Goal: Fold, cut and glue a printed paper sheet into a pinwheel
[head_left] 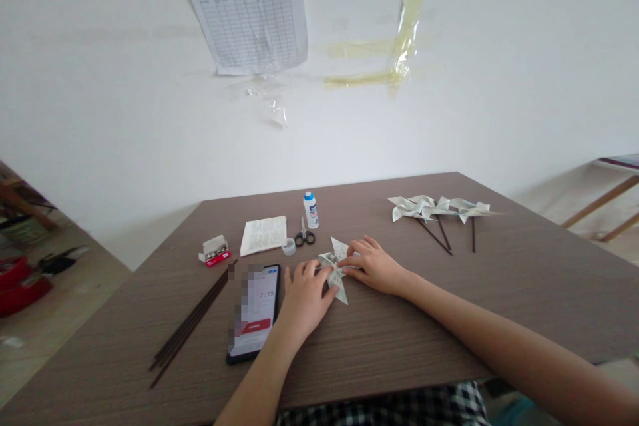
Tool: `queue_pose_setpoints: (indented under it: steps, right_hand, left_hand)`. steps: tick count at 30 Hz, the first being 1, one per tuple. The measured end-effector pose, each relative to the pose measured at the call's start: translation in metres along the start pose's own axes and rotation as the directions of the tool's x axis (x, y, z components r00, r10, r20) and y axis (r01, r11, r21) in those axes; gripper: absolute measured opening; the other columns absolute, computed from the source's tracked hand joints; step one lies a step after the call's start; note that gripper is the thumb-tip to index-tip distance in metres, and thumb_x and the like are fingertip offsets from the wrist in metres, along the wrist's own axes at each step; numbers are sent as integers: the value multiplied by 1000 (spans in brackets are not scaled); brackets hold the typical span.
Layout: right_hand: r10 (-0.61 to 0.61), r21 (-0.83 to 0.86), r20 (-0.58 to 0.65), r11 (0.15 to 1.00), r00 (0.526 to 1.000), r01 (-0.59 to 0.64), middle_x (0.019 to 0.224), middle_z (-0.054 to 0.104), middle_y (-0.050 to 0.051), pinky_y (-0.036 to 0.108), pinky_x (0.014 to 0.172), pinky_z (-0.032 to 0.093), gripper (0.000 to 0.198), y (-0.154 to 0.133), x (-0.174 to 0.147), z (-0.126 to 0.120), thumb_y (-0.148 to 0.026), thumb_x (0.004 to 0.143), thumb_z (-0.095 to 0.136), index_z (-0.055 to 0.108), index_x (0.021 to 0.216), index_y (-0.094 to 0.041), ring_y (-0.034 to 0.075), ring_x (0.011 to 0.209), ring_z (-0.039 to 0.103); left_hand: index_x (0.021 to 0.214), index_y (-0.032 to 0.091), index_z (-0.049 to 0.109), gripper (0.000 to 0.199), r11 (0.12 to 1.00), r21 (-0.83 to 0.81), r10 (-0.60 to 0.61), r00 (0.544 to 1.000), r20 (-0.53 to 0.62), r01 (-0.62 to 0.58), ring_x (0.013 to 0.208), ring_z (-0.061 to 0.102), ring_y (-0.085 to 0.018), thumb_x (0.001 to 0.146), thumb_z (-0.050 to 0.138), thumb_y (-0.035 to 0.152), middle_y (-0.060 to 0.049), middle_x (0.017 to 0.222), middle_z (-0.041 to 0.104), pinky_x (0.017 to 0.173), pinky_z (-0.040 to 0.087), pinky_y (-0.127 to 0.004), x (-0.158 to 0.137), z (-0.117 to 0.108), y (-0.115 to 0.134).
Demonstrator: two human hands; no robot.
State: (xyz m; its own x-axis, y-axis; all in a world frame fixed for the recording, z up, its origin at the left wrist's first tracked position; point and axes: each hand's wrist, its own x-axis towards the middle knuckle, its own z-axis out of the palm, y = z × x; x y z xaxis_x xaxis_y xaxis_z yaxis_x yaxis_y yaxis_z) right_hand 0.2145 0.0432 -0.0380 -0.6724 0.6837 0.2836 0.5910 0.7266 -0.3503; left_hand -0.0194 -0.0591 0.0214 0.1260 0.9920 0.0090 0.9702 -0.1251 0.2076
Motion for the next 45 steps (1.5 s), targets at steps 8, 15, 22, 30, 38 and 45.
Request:
queue_pose_setpoints:
  steps: [8, 15, 22, 30, 38, 45]
  right_hand:
    - [13, 79, 9, 997, 1000, -14, 144, 84, 12, 81, 149, 38, 32, 7, -4, 2, -44, 126, 77, 95, 151, -39, 37, 143, 77]
    - [69, 174, 3, 982, 998, -69, 140, 85, 13, 69, 140, 53, 32, 15, -2, 4, -42, 125, 77, 97, 150, -36, 37, 141, 78]
    - [10, 109, 2, 994, 1000, -10, 140, 83, 12, 77, 145, 46, 33, 7, -4, 1, -44, 126, 77, 95, 153, -41, 36, 138, 77]
    - [-54, -17, -11, 998, 998, 54, 138, 84, 13, 83, 147, 40, 30, 0, -2, 1, -41, 126, 77, 97, 148, -39, 36, 135, 77]
    - [-24, 23, 10, 999, 1000, 24, 140, 82, 12, 80, 146, 44, 31, 3, -2, 1, -43, 126, 77, 96, 151, -42, 37, 139, 76]
    - [46, 117, 81, 992, 996, -55, 148, 80, 12, 76, 144, 46, 33, 9, -2, -2, -43, 127, 74, 96, 152, -44, 37, 145, 73]
  left_hand:
    - [160, 33, 90, 43, 1000, -10, -6, 1000, 3, 6, 167, 70, -48, 117, 83, 26, -17, 171, 81, 148, 45, -85, -1, -2, 2]
    - [162, 34, 88, 45, 1000, 3, -16, 999, 31, 16, 170, 68, -46, 118, 81, 27, -16, 174, 79, 150, 44, -83, -1, -5, 4]
    - [164, 30, 87, 46, 1000, 2, -14, 999, 38, 14, 171, 67, -48, 118, 79, 26, -18, 174, 79, 150, 42, -85, -1, -6, 5]
    - [161, 31, 89, 44, 1000, 0, -8, 1000, 22, 8, 169, 69, -48, 118, 80, 26, -19, 172, 80, 148, 45, -84, -2, -5, 5]
    - [161, 32, 89, 44, 1000, 1, -1, 1000, 26, 1, 169, 68, -48, 118, 78, 26, -18, 173, 80, 148, 45, -85, -1, -4, 3]
    - [161, 33, 89, 45, 1000, 8, 2, 1000, 25, -3, 168, 68, -47, 118, 77, 27, -17, 173, 80, 148, 45, -84, -1, -3, 2]
